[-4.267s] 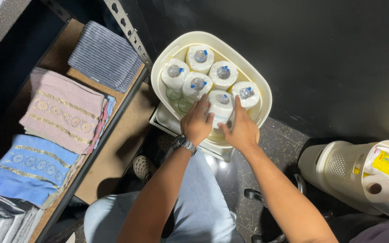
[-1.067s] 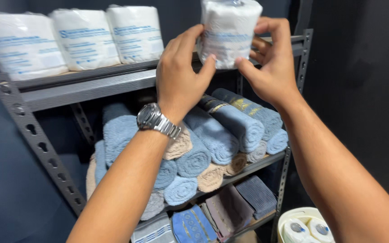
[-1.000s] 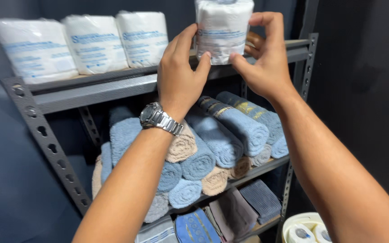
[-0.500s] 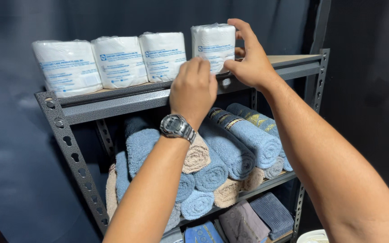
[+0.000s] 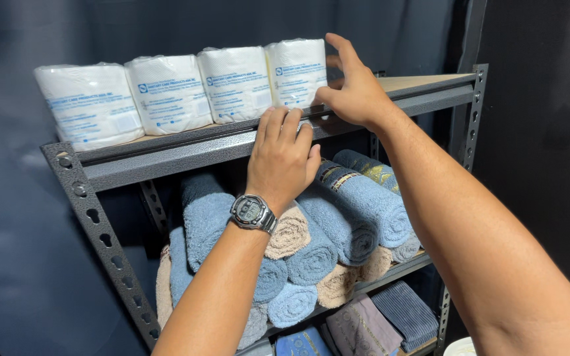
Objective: The person folds gray towels on their lap and places them on a shelf. Then they pick up wrapped toilet paper rolls from a basket and stack them on the shelf.
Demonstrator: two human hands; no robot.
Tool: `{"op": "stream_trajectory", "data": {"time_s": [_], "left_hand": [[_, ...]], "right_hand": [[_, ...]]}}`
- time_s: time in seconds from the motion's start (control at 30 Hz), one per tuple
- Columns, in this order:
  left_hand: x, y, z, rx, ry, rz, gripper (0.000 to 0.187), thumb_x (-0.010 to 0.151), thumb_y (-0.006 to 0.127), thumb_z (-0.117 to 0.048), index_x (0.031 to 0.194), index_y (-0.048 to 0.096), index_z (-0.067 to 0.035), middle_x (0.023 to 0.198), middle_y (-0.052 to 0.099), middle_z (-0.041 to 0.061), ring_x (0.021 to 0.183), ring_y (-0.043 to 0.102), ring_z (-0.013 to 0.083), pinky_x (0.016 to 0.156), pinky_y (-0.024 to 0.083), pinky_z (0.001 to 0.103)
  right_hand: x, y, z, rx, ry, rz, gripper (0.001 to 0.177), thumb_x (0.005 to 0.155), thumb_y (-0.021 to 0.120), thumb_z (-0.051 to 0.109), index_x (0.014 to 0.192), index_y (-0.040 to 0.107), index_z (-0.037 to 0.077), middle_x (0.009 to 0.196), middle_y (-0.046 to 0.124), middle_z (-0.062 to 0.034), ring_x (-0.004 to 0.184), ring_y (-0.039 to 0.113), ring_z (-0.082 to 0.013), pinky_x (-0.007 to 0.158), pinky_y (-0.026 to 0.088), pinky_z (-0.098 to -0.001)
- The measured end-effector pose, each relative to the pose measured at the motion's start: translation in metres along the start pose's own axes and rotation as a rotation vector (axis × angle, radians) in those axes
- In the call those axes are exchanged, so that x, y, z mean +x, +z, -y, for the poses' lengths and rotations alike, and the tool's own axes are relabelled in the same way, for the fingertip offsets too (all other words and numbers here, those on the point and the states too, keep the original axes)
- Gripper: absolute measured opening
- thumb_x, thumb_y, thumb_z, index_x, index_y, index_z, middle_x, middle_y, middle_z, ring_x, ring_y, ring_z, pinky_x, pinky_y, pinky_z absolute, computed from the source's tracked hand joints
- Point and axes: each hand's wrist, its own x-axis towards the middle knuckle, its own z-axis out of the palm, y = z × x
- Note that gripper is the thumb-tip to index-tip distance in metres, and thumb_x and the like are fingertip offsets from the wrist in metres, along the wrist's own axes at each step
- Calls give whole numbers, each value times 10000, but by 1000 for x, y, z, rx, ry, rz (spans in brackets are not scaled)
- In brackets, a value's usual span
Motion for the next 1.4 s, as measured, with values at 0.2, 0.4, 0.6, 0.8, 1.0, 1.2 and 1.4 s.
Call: {"op": "stream_trajectory", "data": {"time_s": [0.2, 0.4, 0.6, 0.8, 1.0, 1.2, 1.4], "left_hand": [[-4, 1, 2, -20, 6, -6, 272, 877, 763, -196, 1042, 700, 10, 1253, 621, 215, 1216, 561, 413, 1156, 448, 565], [-8, 2, 1, 20, -1, -22, 295, 921, 733, -182, 1099, 742, 53, 1392, 644, 241, 1316, 587, 412, 1202, 438, 527], [-15, 5, -1, 28, 3, -26, 345, 925, 719, -191, 1148, 739, 72, 1397, 646, 259, 1348, 572, 422, 1211, 422, 542], [-15, 7, 0, 22, 2, -38, 362, 936, 724, -192, 1167, 743, 87, 1408, 642, 260, 1369, 554, 423, 1221, 413, 549], [-15, 7, 0, 24, -7, -27, 377, 925, 714, -199, 1168, 727, 89, 1410, 640, 256, 1374, 547, 421, 1217, 415, 548], [-14, 5, -2, 46, 0, -26, 381, 925, 718, -211, 1168, 735, 82, 1406, 644, 250, 1360, 559, 421, 1215, 419, 541], [-17, 9, 0, 36, -4, -38, 367, 928, 719, -202, 1166, 739, 76, 1398, 651, 253, 1361, 560, 422, 1211, 421, 551]], "right_hand": [[3, 0, -6, -26, 12, 10, 914, 818, 640, 167, 1622, 206, 187, 1542, 576, -132, 1052, 731, -233, 882, 580, -351], [2, -6, 6, -213, 50, 115, 982, 802, 634, 233, 1654, 152, 150, 1420, 693, -117, 1268, 677, -282, 1025, 502, -360], [1, -5, 4, -254, 59, 133, 894, 818, 653, 238, 1624, 271, 179, 1233, 770, -94, 1072, 712, -245, 922, 517, -363], [1, -5, 6, -195, 57, 130, 871, 820, 681, 227, 1602, 302, 186, 1269, 775, -47, 1073, 759, -204, 953, 526, -316], [-1, -6, 5, -143, 62, 155, 839, 821, 729, 201, 1571, 354, 206, 1304, 752, -89, 1132, 750, -215, 937, 558, -315], [-2, -9, 1, -258, 4, 216, 1082, 746, 752, 197, 1641, 146, 141, 1459, 665, -111, 1271, 670, -265, 1059, 485, -357], [-5, -13, -10, -356, 86, 249, 1244, 735, 800, 237, 1684, 10, 85, 1459, 665, -69, 1371, 584, -262, 1115, 405, -305]]}}
